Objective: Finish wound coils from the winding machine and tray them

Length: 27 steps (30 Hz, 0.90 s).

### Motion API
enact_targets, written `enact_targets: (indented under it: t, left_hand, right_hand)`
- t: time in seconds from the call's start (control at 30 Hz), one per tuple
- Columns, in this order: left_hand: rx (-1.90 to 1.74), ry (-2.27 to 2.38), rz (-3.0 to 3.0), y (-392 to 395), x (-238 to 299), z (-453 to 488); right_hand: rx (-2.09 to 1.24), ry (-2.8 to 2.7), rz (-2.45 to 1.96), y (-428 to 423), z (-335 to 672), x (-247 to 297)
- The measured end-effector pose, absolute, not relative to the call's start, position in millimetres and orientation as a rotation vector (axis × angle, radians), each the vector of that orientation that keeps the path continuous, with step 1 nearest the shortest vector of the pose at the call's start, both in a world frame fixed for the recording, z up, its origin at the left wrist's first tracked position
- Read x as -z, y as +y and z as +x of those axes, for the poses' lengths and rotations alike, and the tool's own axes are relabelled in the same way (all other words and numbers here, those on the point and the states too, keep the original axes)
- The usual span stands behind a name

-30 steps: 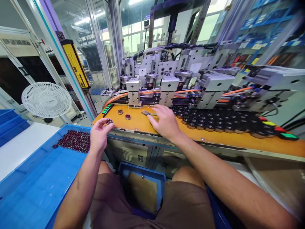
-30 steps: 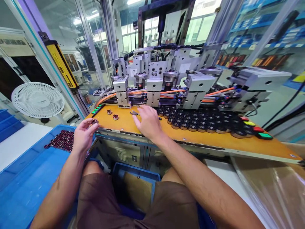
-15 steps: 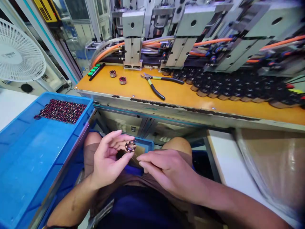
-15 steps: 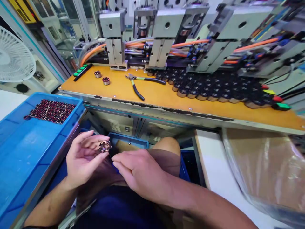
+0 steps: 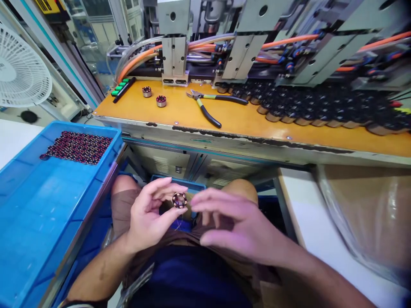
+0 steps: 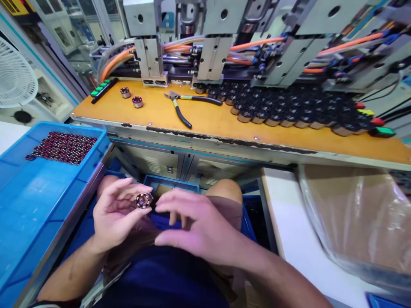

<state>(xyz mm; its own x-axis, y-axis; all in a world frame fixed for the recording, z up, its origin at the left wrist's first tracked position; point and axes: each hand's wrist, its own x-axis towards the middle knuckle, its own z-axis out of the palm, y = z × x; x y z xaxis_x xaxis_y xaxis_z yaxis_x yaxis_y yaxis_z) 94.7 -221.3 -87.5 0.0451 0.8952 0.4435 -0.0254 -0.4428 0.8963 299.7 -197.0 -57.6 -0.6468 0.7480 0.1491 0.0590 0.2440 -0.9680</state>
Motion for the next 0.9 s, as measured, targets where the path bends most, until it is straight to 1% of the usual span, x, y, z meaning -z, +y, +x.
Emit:
enact_targets:
  t: [0.1,0.2,0.33,0.4,0.57,0.77,0.9]
  left_hand:
    - [-1.488,0.881,1.687,-221.9,87.7,96.5]
    - [-1.506,0.872,1.733,-221.0,87.7,98.3]
    - [-1.519,0.904,1.631,-219.8,89.1,96.4]
    - [-1.496,0.912,1.591,-220.2,90.2,94.4]
    - [-1.431,0.826,1.613,-222.6,89.6,95.4]
    - [-1.279,0.701,1.233,-221.3,84.6,93.0]
    - [-1.136,0.686,1.146,-218.2,86.6,87.3]
  right_hand:
    - [-1.610,-1.529,-0.913,-191.0,289.4,59.3]
    - [-1.763,-1.306,-0.873,-194.1,276.1,70.7]
    - [-1.805,-1.135,-0.813,-205.1,270.9,90.9]
    - [-1.787,-1.116,-0.845,-206.4,272.8,92.6]
    - [-1.737,-1.224,-0.892,-202.5,273.6,77.7]
    - [-1.766,-1.166,-0.874,-213.5,277.1,84.8]
    - [-1.646,-1.341,-0.939,-209.5,281.4,76.3]
